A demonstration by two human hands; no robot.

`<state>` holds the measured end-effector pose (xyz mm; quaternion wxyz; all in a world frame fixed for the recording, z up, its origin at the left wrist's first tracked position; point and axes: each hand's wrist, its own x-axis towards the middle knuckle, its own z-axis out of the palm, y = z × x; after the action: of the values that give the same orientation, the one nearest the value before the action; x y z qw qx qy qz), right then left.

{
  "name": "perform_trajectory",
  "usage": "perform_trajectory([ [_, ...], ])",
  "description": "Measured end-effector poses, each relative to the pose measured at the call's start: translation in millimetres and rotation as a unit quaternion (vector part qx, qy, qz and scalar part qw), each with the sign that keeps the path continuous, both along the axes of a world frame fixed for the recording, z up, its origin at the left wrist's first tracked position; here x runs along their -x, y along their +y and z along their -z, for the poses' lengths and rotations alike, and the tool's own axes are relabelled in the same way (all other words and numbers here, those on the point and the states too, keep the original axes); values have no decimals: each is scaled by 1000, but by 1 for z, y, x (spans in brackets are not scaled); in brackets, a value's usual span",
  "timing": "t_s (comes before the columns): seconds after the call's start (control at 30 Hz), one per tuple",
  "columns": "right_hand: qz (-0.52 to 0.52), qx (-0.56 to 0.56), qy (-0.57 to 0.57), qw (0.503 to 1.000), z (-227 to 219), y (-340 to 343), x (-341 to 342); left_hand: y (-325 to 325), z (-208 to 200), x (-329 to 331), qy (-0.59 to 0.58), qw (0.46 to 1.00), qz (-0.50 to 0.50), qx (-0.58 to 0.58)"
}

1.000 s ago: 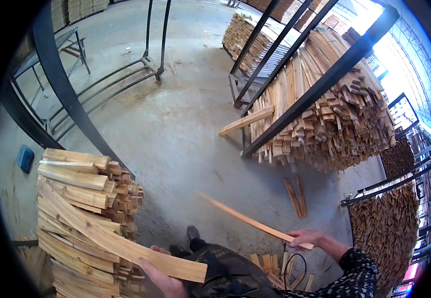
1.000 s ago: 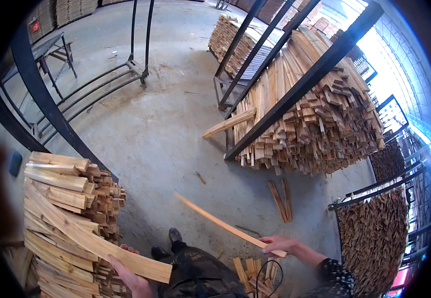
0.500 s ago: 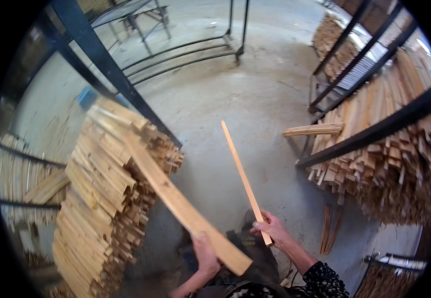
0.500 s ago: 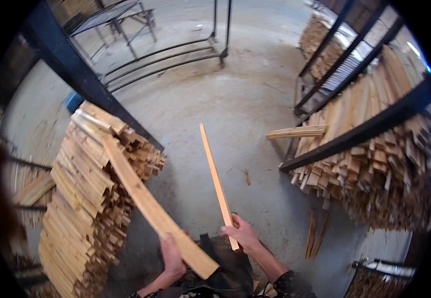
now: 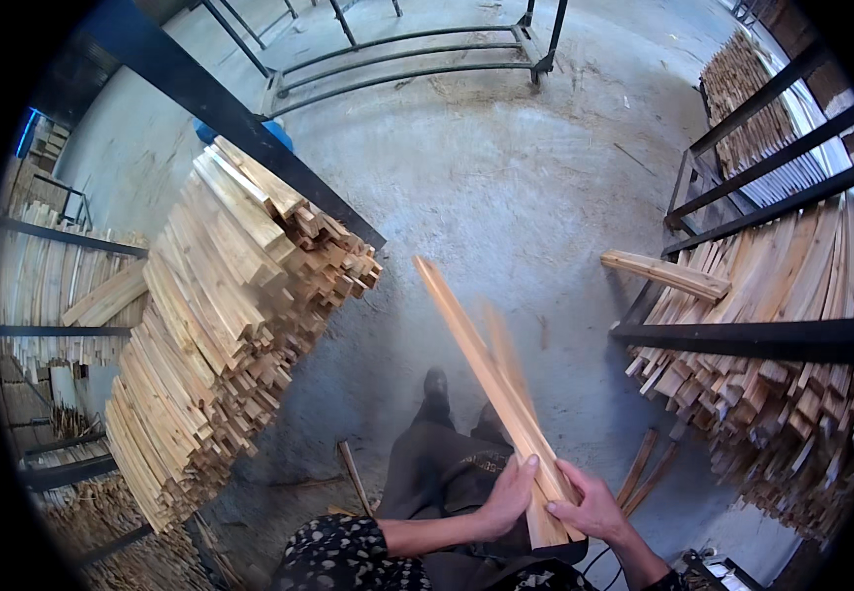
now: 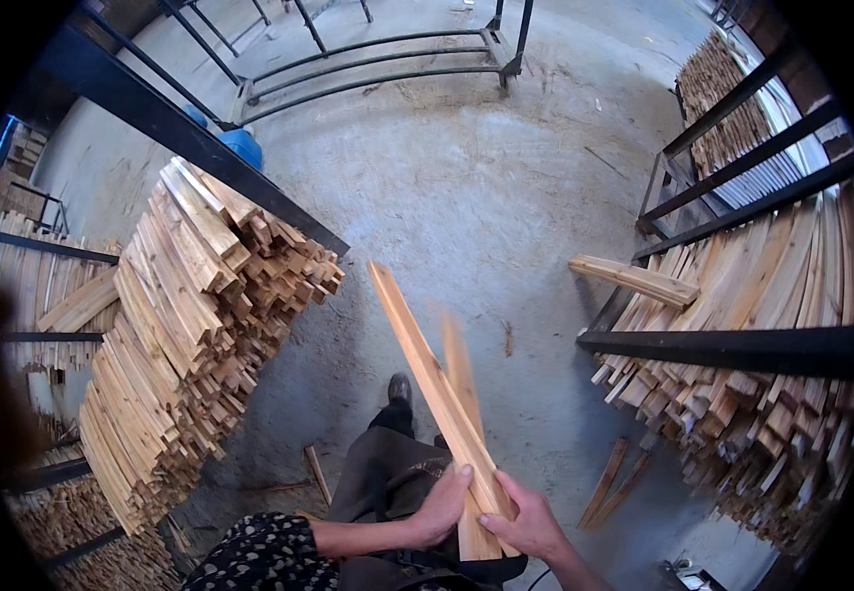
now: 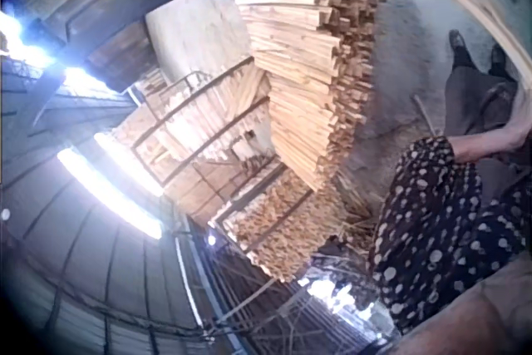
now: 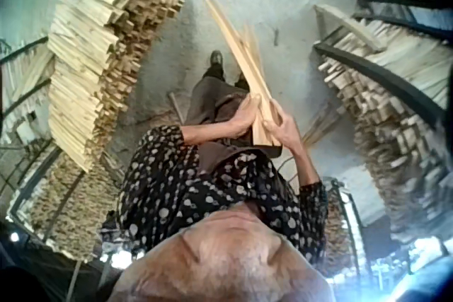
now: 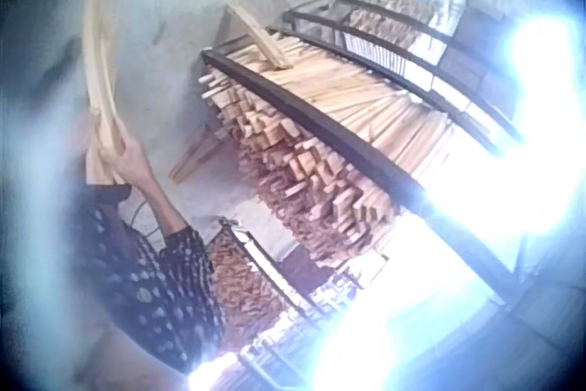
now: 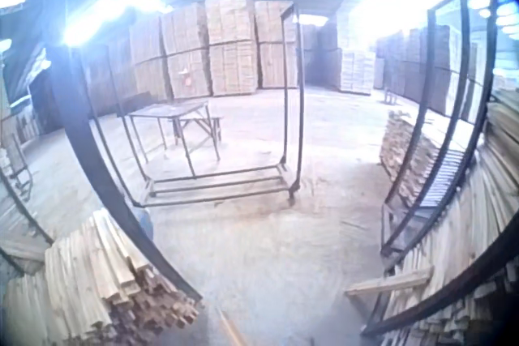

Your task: The person repeatedly picks up bundles of wooden planks from a pile on the floor and stacks them onto a metal rack. The person moves between the floor pile and the rack multiple times, arranging the planks in neat layers.

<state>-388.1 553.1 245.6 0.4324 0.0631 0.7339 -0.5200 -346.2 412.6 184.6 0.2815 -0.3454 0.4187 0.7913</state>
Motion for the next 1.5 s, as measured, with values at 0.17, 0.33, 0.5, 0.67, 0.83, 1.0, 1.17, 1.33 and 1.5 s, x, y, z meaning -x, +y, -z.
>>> perform_trajectory([
  [0.17, 64, -62, -52, 995, 28, -7, 20, 6, 31, 35, -14, 999, -13, -26],
  [0.33, 67, -101, -55, 991, 73, -46, 78, -33, 62, 108, 19, 999, 12, 25],
  [0.5, 59, 11, 6, 998, 88, -125, 174, -93, 81, 191, 2, 992, -18, 124],
  [0.67, 85, 143, -134, 977, 126, -180, 287, -164, 131, 282, 25, 969, 76, 233],
  [0.83, 106, 191, -223, 950, 167, -247, 391, -214, 119, 351, -29, 978, -184, 99],
  [1.0, 13, 180, -240, 954, 165, -312, 441, -256, 123, 336, -152, 929, -295, 163],
  [1.17, -36, 222, -288, 931, 140, -352, 490, -244, 119, 336, -180, 901, -369, 139],
  [1.33, -158, 207, -216, 941, 146, -406, 513, -227, 119, 346, -200, 900, -377, 84],
  [1.5, -180, 193, -144, 954, 168, -455, 512, -224, 123, 349, -195, 904, -369, 89],
])
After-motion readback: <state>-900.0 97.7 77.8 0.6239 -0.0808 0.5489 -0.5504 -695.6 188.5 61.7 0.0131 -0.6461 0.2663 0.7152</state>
